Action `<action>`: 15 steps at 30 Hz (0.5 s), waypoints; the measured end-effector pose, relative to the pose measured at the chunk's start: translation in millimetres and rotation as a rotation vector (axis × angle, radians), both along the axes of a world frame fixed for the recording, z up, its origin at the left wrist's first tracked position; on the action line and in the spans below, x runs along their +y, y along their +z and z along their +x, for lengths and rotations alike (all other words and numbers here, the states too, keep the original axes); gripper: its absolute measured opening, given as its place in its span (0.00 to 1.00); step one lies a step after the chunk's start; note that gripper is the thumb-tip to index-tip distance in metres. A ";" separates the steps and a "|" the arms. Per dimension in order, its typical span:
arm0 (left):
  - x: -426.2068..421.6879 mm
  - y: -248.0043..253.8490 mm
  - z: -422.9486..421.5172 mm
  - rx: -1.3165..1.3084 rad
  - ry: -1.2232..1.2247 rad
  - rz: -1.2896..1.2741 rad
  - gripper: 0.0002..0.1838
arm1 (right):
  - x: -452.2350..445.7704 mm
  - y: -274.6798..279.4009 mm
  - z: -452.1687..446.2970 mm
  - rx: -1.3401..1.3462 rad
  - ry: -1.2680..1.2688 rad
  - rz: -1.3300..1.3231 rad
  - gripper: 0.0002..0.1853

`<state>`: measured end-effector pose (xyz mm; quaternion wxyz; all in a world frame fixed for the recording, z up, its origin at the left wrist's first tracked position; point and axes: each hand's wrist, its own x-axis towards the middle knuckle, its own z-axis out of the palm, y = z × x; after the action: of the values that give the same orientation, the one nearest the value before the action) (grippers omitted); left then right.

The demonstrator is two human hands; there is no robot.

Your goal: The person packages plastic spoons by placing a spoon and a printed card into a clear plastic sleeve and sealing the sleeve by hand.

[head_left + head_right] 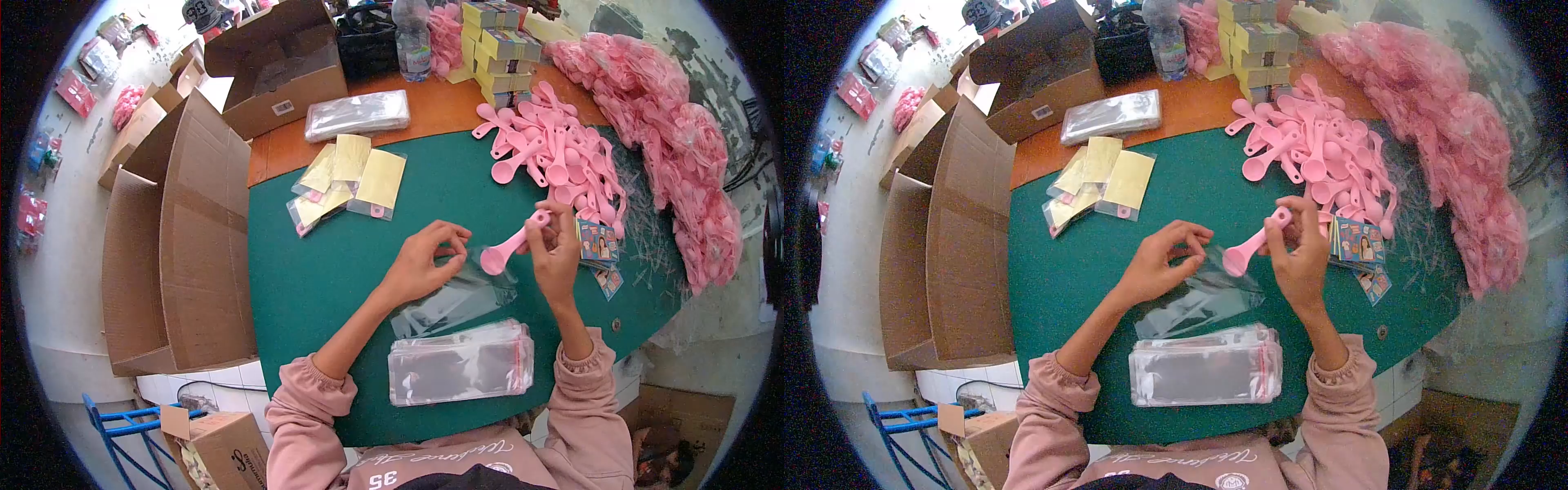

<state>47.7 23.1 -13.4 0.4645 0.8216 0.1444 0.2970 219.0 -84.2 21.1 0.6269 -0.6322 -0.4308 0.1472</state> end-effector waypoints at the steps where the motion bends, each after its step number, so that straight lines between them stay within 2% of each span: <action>1: 3.6 -3.3 -0.4 -0.061 -0.051 -0.301 0.06 | -0.8 -0.5 -0.1 -0.062 0.025 -0.115 0.11; 2: 6.2 -4.7 -1.4 -0.120 -0.102 -0.603 0.06 | 0.7 -3.4 1.4 -0.175 -0.003 -0.120 0.10; 3: 7.8 -1.1 -3.5 -0.117 -0.106 -0.602 0.06 | -0.4 -3.1 2.2 -0.173 -0.008 -0.119 0.10; 5: 9.9 11.8 -8.2 -0.048 -0.111 -0.912 0.09 | -0.9 -0.8 3.9 -0.198 -0.081 -0.120 0.10; 6: 9.3 14.7 -8.8 -0.009 -0.091 -0.926 0.12 | -0.8 0.6 3.7 -0.199 -0.080 -0.120 0.10; 8: 0.9 17.9 -9.1 0.020 -0.042 -0.933 0.14 | -4.6 3.9 2.3 -0.073 -0.138 0.063 0.12; 11: -2.5 10.7 -4.9 0.062 0.007 -0.891 0.17 | -6.4 8.3 -1.0 0.053 -0.073 0.116 0.13; 15: -3.0 10.5 -4.2 0.089 -0.021 -0.796 0.19 | -7.5 6.2 -4.3 0.041 0.031 0.082 0.14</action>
<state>43.5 20.0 -3.0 0.7427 0.5912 0.2599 0.1771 214.7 -91.7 27.3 0.6586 -0.5960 -0.4335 0.1521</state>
